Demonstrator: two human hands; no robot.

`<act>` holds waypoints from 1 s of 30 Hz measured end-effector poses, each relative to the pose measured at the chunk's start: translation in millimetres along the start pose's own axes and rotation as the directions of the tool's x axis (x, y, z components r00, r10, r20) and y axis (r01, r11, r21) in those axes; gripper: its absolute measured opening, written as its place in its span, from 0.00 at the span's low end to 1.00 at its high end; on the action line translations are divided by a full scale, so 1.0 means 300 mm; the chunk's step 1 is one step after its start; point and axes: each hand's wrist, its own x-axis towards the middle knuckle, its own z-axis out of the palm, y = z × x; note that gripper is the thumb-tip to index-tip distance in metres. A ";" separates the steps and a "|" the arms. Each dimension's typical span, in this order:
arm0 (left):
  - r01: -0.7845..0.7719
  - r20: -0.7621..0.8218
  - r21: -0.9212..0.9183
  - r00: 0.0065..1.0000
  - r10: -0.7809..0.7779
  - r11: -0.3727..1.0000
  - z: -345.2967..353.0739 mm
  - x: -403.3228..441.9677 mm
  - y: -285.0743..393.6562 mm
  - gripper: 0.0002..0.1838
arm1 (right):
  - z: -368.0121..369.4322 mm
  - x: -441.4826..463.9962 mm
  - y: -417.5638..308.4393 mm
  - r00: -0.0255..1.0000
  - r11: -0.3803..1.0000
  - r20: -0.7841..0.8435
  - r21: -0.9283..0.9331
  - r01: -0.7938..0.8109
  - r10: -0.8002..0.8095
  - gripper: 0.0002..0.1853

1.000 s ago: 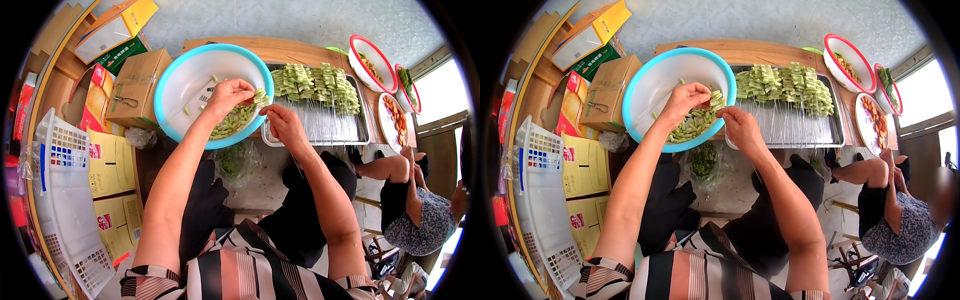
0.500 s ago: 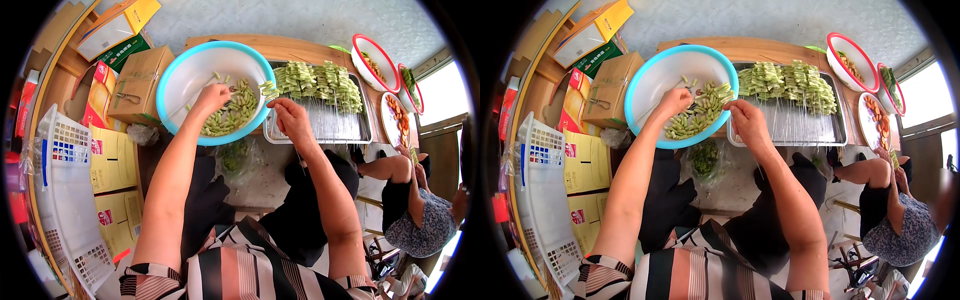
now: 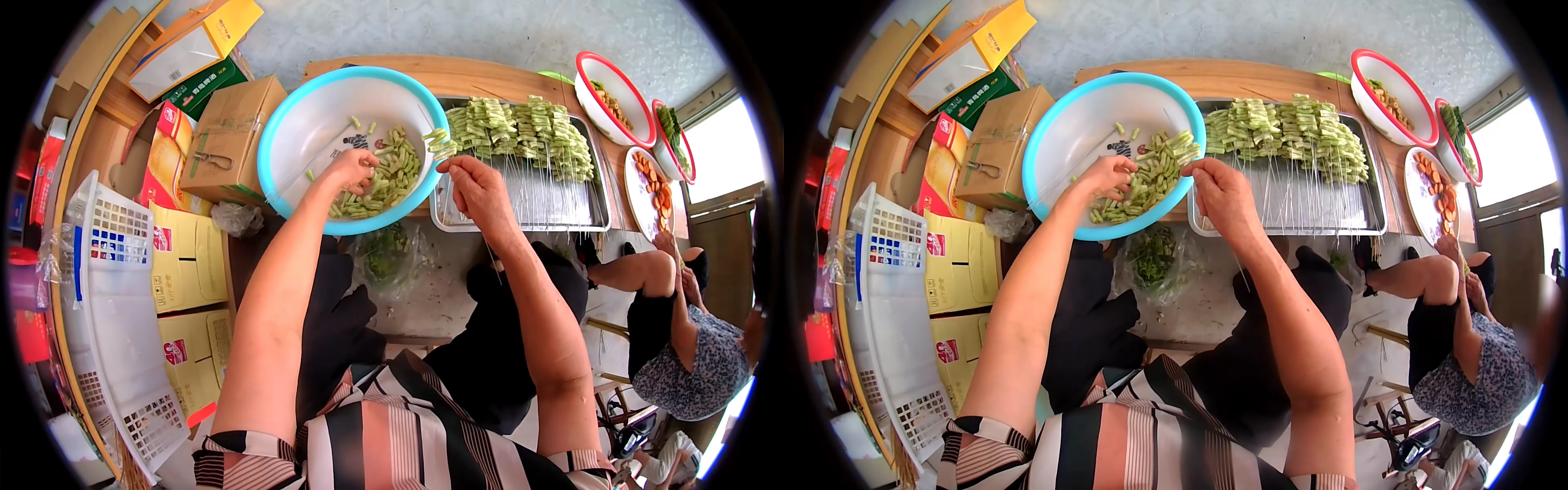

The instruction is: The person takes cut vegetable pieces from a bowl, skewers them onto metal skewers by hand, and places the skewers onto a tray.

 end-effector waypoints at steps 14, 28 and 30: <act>0.070 -0.255 0.502 0.964 0.070 0.862 -0.030 0.025 -0.039 0.11 | -0.002 -0.001 -0.008 1.000 0.998 0.006 -0.057 -0.016 0.016 0.10; -0.163 -0.034 0.564 0.975 0.220 0.810 0.079 0.037 -0.041 0.16 | 0.001 0.000 0.006 1.000 0.999 0.022 -0.050 -0.019 0.020 0.10; -0.203 0.017 0.611 0.970 0.243 0.765 0.084 0.045 -0.055 0.18 | -0.001 -0.003 0.000 0.999 0.998 0.022 -0.053 -0.025 0.026 0.10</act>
